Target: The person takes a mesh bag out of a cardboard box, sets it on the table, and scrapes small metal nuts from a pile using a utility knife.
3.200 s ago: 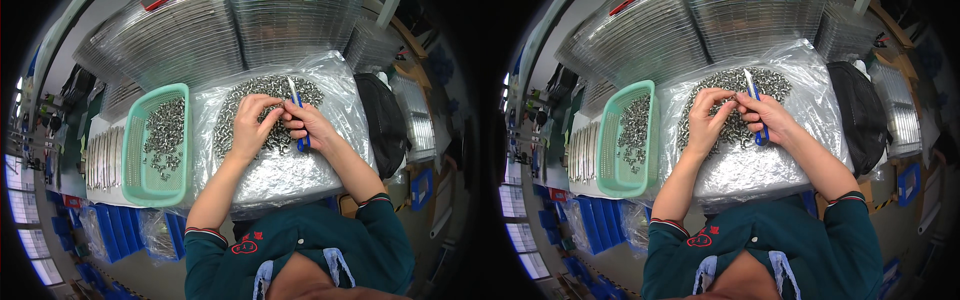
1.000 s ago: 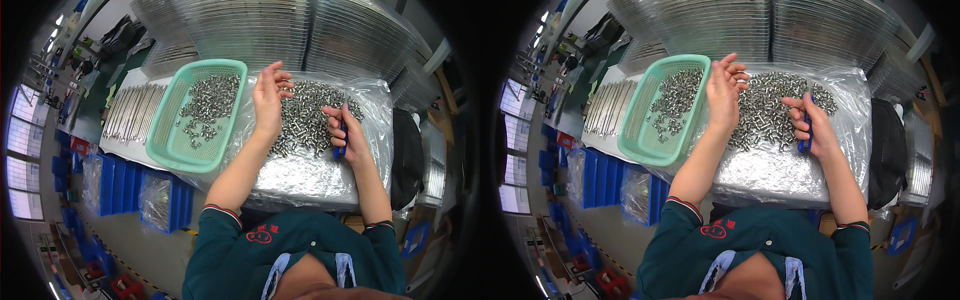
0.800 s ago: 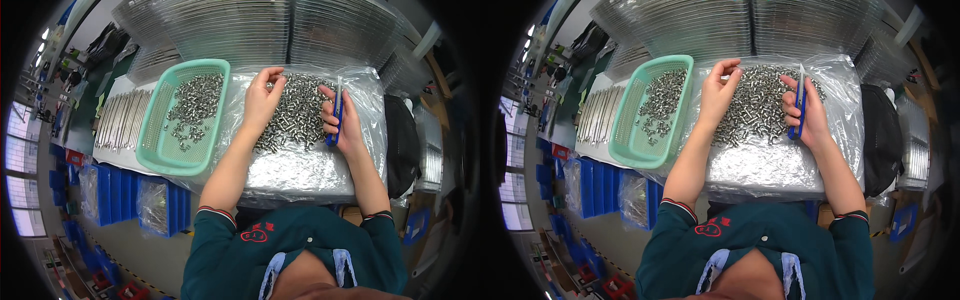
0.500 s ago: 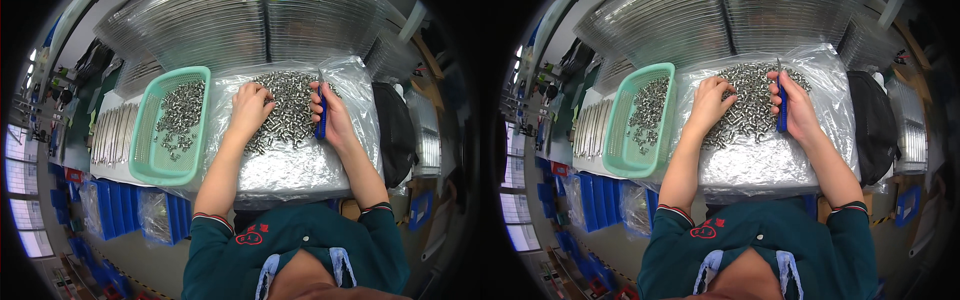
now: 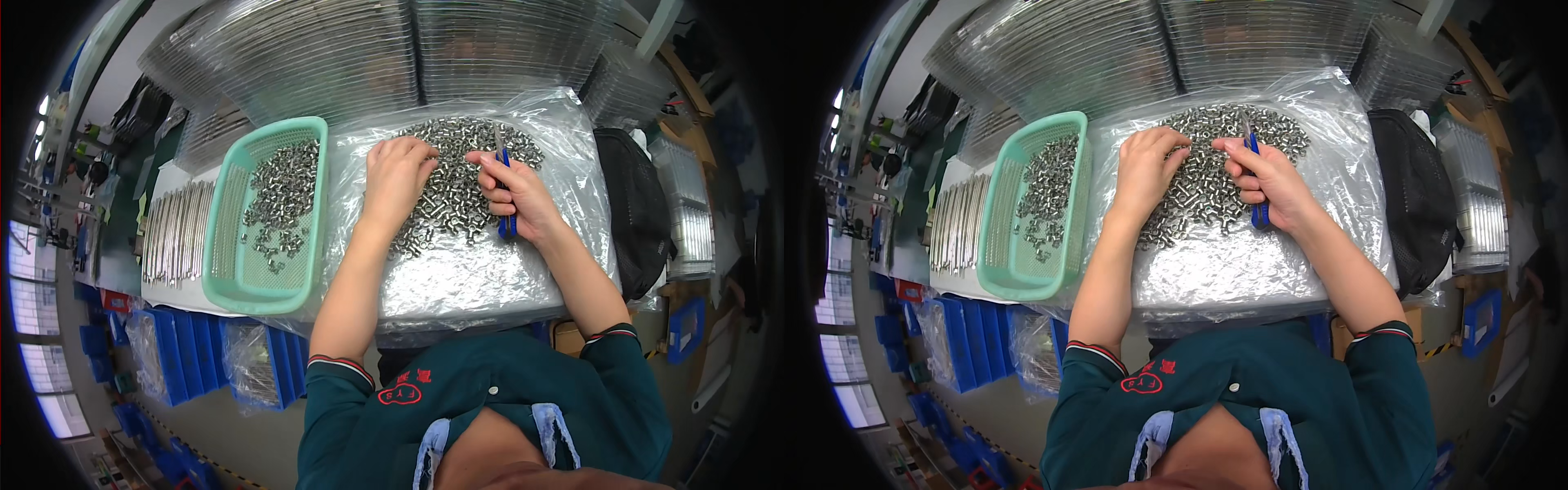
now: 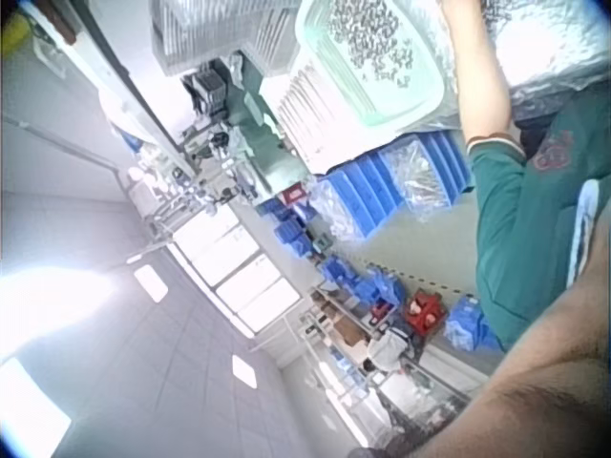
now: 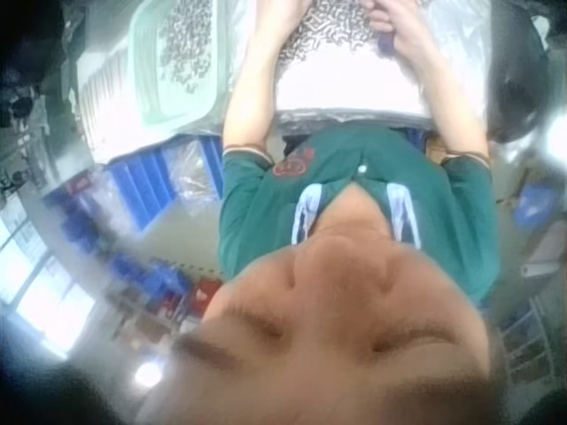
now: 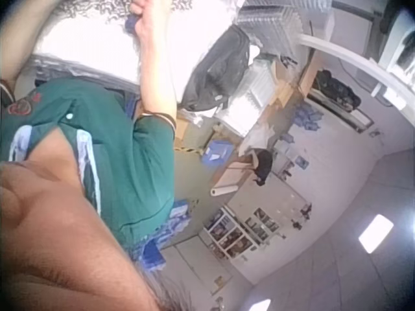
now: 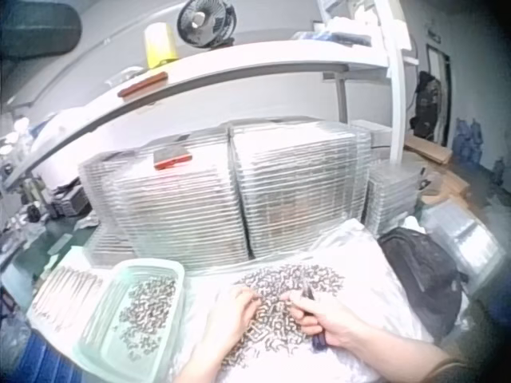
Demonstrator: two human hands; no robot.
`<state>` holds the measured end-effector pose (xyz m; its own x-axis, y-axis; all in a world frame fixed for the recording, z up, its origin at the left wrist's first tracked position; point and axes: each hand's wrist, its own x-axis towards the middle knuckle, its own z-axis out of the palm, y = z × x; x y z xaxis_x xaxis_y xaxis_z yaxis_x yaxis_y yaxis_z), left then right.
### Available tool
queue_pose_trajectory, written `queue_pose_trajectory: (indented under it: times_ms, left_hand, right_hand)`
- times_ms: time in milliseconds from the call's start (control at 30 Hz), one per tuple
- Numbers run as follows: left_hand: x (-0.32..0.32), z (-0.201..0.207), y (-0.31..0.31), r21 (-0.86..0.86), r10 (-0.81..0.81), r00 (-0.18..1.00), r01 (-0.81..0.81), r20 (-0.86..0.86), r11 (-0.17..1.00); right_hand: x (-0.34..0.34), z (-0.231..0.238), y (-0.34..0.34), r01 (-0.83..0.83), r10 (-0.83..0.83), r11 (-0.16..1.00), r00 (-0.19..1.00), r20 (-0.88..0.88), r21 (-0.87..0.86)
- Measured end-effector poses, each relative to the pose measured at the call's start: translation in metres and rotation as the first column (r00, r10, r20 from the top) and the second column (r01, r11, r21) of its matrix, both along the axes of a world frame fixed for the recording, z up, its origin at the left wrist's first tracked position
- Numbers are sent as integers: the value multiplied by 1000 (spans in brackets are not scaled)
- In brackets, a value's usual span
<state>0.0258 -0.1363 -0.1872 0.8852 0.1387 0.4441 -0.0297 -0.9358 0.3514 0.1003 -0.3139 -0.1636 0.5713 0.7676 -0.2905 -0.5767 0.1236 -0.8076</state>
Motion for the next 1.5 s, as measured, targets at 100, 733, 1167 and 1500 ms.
queue_pose_trajectory:
  times_ms: [100,733,1167,1500]
  left_hand:
    - [2,13,-12,-113,-115,954,151,275,982]
    - [-1,13,-30,-321,-167,926,281,338,905]
    - [-11,9,-18,-595,-121,978,200,171,778]
    - [0,12,-30,-413,-54,934,208,354,887]
  right_hand:
    - [1,-3,-1,-41,41,999,999,-11,-14]
    - [1,-6,-1,-55,60,998,989,-137,39]
    - [7,-14,-3,-73,126,980,945,-300,183]
    - [5,-9,-2,-71,122,983,941,-316,169]
